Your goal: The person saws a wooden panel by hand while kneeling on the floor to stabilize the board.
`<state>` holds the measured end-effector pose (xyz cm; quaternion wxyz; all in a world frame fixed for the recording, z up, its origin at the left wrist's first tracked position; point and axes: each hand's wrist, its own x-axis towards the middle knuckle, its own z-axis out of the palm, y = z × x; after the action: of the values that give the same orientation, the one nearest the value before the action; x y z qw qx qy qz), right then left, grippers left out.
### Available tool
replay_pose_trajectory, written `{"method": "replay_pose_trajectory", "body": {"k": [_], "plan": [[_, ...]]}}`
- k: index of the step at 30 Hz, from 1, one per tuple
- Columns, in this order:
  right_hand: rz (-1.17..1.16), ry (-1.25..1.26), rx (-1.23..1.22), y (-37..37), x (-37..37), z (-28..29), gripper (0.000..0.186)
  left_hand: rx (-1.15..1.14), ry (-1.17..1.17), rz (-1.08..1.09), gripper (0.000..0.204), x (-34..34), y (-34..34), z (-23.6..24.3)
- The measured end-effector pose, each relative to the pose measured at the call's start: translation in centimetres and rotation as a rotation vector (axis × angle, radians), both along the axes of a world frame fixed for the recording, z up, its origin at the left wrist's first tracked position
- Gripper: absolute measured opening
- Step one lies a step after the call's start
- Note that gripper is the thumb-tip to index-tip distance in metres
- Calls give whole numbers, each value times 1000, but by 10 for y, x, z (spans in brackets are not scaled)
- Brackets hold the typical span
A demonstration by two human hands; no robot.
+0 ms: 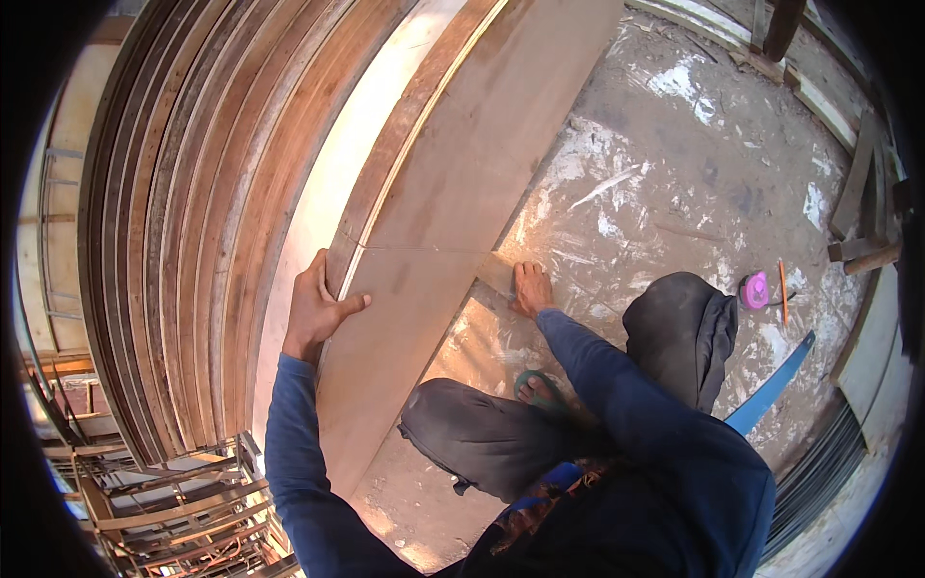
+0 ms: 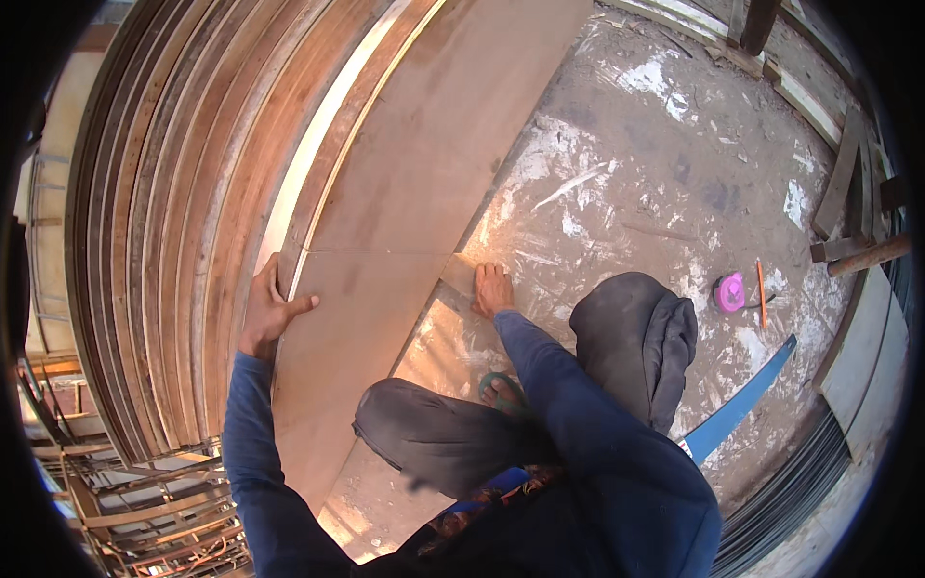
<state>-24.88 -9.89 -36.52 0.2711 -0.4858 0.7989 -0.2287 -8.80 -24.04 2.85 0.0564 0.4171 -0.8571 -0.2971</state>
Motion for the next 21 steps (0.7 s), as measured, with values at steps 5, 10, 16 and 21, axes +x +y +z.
{"method": "replay_pose_trajectory", "body": {"k": [5,10,16,21], "plan": [[38,-38,-176,12,0,-5,80,25,28,54,56,5,3,2],[43,-24,-69,25,6,-3,86,29,1,12,53,11,-5,1],[75,-29,-53,24,3,4,82,89,28,28,50,9,-16,5],[126,10,-82,17,0,5,86,119,28,9,49,14,-37,5]]}}
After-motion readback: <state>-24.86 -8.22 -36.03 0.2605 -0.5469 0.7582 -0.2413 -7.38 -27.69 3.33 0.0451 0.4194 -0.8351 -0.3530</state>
